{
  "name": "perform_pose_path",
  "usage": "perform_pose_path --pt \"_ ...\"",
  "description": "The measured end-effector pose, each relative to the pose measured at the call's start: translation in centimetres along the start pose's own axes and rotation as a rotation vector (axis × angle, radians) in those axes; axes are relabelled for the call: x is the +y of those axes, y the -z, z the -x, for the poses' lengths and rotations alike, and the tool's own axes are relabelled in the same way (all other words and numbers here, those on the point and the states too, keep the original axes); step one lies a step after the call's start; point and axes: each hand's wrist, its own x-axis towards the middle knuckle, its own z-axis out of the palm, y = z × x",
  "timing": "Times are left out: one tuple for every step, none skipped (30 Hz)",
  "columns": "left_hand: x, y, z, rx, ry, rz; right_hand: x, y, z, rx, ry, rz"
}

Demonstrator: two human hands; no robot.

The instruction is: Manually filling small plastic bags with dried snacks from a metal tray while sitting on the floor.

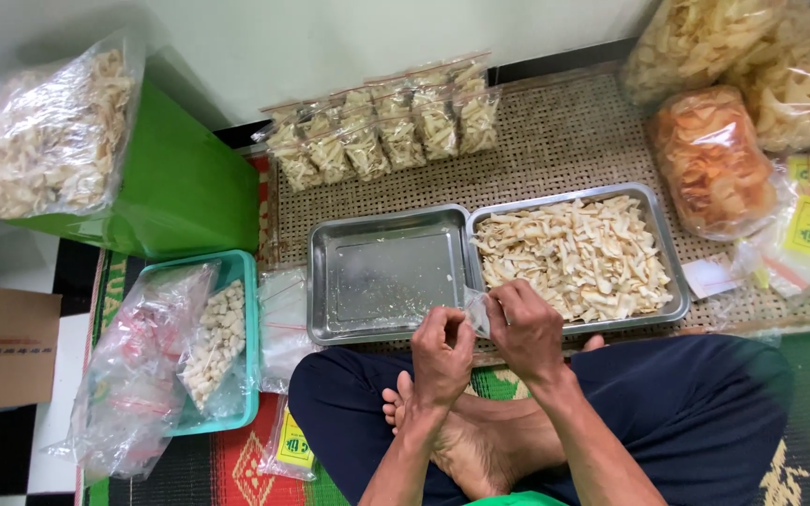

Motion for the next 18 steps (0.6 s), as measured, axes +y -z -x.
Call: perform_pose_path --pt "0.3 -0.1 -0.1 -0.002 0.000 0.001 -0.2 -0.1 0.2 0.001 -0.002 0.002" --pt "0.6 -0.2 -0.1 0.024 0.012 -0.010 -0.5 -0.2 0.4 0.010 -0.024 -0.009" --pt "0.9 -0.2 -0.2 0.051 0.025 -0.023 -0.8 -0.3 0.6 0.018 -0.044 -0.021" --pt "1.2 -0.1 -0.5 0.051 0.026 -0.024 -1.0 -0.1 0.2 0.018 -0.045 -0.022" --pt "1.6 0.0 -0.7 0.061 0.026 -0.017 -1.2 0.2 0.0 -0.088 -0.088 -0.061" --pt "1.9 0.1 -0.9 0.072 0.025 -0.010 -1.3 0.6 -0.3 -0.193 -0.130 -0.100" --pt "1.7 0.2 -0.9 0.070 0.021 -0.007 -0.9 0.6 -0.2 -0.188 -0.131 -0.098" --pt "1.5 0.3 -0.9 0.067 0.013 -0.025 -0.6 0.5 -0.2 -0.169 -0.118 -0.045" --pt "1.3 0.4 -0.8 0.068 0.010 -0.045 -0.2 0.5 -0.1 -0.154 -0.104 0.006" --pt "1.4 0.4 -1.0 0.069 0.010 -0.044 -0.1 0.6 -0.2 -0.154 -0.103 0.007" --pt "1.5 0.4 -1.0 0.069 0.017 -0.033 0.0 0.6 -0.1 -0.152 -0.124 0.008" --pt "1.6 0.5 -1.0 0.069 0.024 -0.023 0.1 0.6 -0.1 -0.150 -0.145 0.010" --pt "1.8 0.5 -1.1 0.071 0.023 -0.023 -0.4 1.1 -0.6 -0.150 -0.142 0.009" --pt "2.1 0.4 -1.2 0.057 0.011 -0.006 -0.9 1.7 -1.1 -0.191 -0.188 -0.090" --pt "2.3 0.4 -1.0 0.041 0.004 0.010 -1.5 2.2 -1.5 -0.235 -0.237 -0.189" --pt "2.4 0.4 -0.7 0.043 0.008 0.009 -1.3 1.6 -1.1 -0.240 -0.237 -0.189" --pt "2.4 0.2 -0.6 0.027 -0.011 0.005 -0.9 1.0 -0.8 -0.329 -0.248 -0.119" --pt "2.6 0.0 -0.5 0.011 -0.031 0.000 -0.5 0.5 -0.5 -0.418 -0.258 -0.048"
